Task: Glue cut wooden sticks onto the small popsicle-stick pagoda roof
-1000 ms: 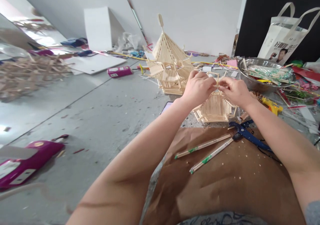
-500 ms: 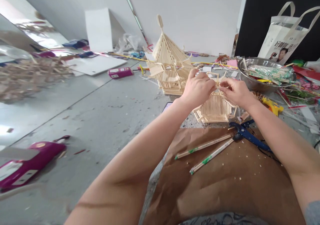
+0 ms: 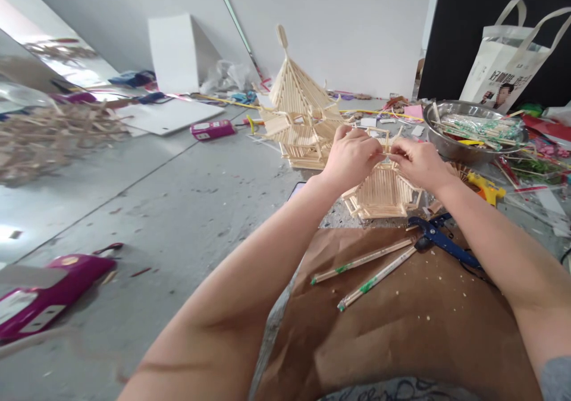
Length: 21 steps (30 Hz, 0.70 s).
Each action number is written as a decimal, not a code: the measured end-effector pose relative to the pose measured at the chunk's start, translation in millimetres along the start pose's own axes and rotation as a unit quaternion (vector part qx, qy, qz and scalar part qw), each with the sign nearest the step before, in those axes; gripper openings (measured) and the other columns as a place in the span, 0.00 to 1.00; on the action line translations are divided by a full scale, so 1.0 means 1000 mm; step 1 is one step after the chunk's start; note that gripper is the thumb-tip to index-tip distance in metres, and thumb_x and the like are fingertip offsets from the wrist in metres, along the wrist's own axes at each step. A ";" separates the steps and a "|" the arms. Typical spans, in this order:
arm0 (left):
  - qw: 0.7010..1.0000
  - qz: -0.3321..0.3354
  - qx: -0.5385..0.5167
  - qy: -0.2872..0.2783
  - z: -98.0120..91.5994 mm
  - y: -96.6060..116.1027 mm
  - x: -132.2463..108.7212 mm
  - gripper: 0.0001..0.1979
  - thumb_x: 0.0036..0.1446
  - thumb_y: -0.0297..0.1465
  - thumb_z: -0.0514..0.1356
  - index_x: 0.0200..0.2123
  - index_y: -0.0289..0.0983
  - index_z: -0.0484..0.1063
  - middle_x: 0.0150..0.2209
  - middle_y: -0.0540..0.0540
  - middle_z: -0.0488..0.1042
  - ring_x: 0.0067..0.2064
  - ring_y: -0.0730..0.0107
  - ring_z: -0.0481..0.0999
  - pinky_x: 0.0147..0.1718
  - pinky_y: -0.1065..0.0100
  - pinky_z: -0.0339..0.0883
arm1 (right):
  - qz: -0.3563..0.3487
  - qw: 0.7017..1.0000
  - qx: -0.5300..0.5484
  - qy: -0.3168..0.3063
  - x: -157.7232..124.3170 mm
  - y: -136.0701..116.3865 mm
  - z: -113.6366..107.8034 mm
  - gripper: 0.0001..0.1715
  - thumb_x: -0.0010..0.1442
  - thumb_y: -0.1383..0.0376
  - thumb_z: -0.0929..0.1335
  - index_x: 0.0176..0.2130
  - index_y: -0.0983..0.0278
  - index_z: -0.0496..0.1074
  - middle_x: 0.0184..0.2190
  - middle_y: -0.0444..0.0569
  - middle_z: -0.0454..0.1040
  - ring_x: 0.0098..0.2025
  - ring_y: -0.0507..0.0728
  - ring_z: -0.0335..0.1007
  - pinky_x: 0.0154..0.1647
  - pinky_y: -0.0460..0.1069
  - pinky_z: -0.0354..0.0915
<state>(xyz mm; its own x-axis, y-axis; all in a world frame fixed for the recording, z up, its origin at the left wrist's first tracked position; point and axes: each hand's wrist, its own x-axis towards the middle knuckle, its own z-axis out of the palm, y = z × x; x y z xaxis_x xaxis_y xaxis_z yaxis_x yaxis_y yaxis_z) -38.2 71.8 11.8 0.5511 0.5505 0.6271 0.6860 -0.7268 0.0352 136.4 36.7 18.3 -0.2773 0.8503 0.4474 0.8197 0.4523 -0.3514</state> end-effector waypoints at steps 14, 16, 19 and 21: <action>0.992 -0.044 -0.035 0.116 -0.036 0.026 -0.011 0.09 0.58 0.36 0.55 0.30 0.44 0.74 0.37 0.47 0.74 0.41 0.62 0.70 0.43 0.55 0.63 | 0.222 0.971 -0.031 0.081 -0.072 0.042 -0.073 0.15 0.54 0.52 0.63 0.33 0.59 0.70 0.29 0.50 0.74 0.31 0.58 0.71 0.33 0.54 0.62; 0.986 -0.074 -0.063 0.136 -0.044 0.037 -0.020 0.09 0.58 0.36 0.55 0.30 0.44 0.74 0.33 0.47 0.73 0.38 0.64 0.70 0.40 0.58 0.65 | 0.336 0.927 -0.164 0.022 -0.092 0.071 -0.081 0.15 0.52 0.50 0.64 0.27 0.57 0.69 0.26 0.53 0.73 0.30 0.61 0.69 0.30 0.55 0.58; 0.975 -0.113 -0.151 0.118 -0.050 0.054 -0.034 0.09 0.57 0.35 0.55 0.29 0.41 0.74 0.27 0.49 0.73 0.31 0.70 0.70 0.33 0.65 0.67 | 0.410 0.881 -0.221 -0.077 -0.114 0.114 -0.078 0.19 0.51 0.47 0.62 0.21 0.56 0.65 0.27 0.59 0.71 0.32 0.64 0.68 0.29 0.57 0.53; 0.961 -0.150 -0.215 0.091 -0.050 0.064 -0.041 0.07 0.56 0.33 0.56 0.29 0.40 0.73 0.24 0.51 0.72 0.28 0.73 0.70 0.29 0.69 0.66 | 0.451 0.860 -0.221 -0.088 -0.124 0.135 -0.069 0.23 0.47 0.44 0.64 0.17 0.57 0.60 0.22 0.59 0.68 0.31 0.65 0.68 0.28 0.58 0.52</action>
<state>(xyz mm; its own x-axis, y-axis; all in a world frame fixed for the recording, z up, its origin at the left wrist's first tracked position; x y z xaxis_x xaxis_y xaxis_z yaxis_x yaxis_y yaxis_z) -40.9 -17.6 27.4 0.2395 0.7092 0.6631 0.5193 -0.6706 0.5297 316.2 -26.1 -28.0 0.5313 0.8471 0.0120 0.8411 -0.5258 -0.1269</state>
